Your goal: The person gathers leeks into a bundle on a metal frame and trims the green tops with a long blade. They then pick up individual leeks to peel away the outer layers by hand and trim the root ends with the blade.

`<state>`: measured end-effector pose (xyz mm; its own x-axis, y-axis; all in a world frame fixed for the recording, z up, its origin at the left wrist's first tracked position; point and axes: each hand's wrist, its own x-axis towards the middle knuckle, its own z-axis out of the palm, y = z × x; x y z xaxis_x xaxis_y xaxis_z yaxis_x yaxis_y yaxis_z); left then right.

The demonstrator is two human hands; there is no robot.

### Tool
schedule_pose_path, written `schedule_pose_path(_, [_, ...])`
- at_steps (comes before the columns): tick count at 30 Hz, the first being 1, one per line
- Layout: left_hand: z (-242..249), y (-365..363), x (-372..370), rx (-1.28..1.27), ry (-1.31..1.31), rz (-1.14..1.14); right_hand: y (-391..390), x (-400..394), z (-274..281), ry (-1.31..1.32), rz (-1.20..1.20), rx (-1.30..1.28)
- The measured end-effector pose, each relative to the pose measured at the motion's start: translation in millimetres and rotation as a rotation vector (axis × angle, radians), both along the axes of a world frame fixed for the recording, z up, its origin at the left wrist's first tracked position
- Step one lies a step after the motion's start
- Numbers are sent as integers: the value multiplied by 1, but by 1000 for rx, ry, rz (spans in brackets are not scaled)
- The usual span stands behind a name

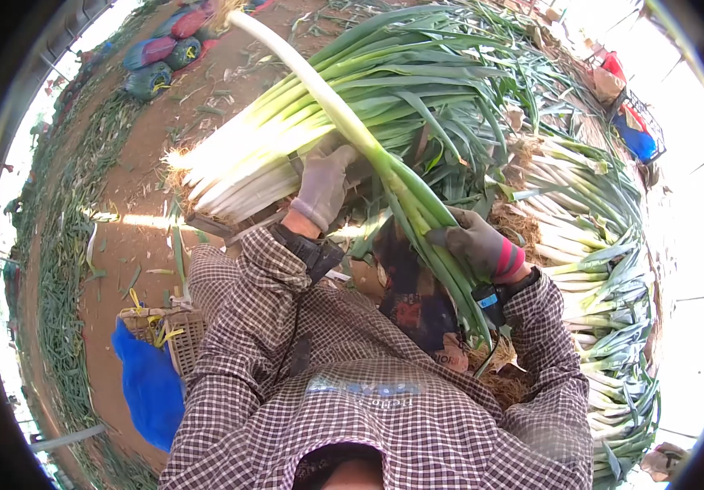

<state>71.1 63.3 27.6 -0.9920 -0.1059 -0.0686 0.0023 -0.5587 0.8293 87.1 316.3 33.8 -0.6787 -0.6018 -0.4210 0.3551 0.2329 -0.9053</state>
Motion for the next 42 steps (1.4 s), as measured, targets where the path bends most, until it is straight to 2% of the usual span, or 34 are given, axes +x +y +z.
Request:
schedule_pose_path(1, [-2, 0, -1, 90, -28, -126, 2, -1, 1, -73, -9, -34])
schedule_pose_path(4, [-20, 8, -12, -11, -12, -460, 0, 0, 7, -175, -39, -101])
schedule_pose_path(5, [-28, 13, -4, -139, 26, -506, -1, 1, 8, -140, -38, -71])
schedule_pose_path(7, [-35, 24, 6, -237, 163, -478, 0, -2, 8, -71, -33, -10])
schedule_pose_path(8, [-38, 28, 8, -286, 232, -463, 0, -6, 5, 56, -12, 25])
schedule_pose_path(10, [-35, 29, 13, -306, 179, -462, 2, -16, -2, 311, 26, 97])
schedule_pose_path(11, [-35, 31, 14, -310, 174, -464, 5, -28, 0, 551, 42, 141])
schedule_pose_path(14, [-35, 46, 17, -282, 95, -487, -15, -49, 26, 681, -59, -49])
schedule_pose_path(17, [-30, 65, 20, -326, 62, -420, -23, -60, 51, 884, 228, 339])
schedule_pose_path(20, [-36, 78, 20, -327, 65, -329, -26, -69, 56, 929, 300, 566])
schedule_pose_path(21, [-35, 80, 19, -314, 66, -300, -27, -70, 54, 924, 270, 492])
schedule_pose_path(24, [-30, 85, 23, -331, 48, -251, -31, -68, 55, 1048, 310, 646])
schedule_pose_path(25, [-37, 86, 20, -390, 51, -207, -35, -62, 52, 966, 229, 678])
schedule_pose_path(28, [-53, 89, 14, -512, 13, -106, -48, -45, 43, 1322, 230, 783])
schedule_pose_path(29, [-55, 90, 13, -522, -31, -90, -47, -45, 41, 1212, 145, 676])
schedule_pose_path(33, [-37, 86, 22, -718, -104, -90, -53, -45, 38, 1303, 161, 759])
schedule_pose_path(35, [-55, 95, 19, -595, 45, -39, -51, -46, 50, 1342, 205, 745])
schedule_pose_path(36, [-61, 98, 18, -531, 118, -15, -48, -51, 55, 1216, 173, 708])
schedule_pose_path(38, [-45, 95, 23, 76, 78, -217, -38, -67, 64, 967, 106, 634])
schedule_pose_path(39, [-38, 93, 23, 380, 58, -318, -32, -74, 68, 686, 97, 509])
schedule_pose_path(42, [-39, 93, 16, 217, 151, -381, -25, -72, 73, 689, 90, 410])
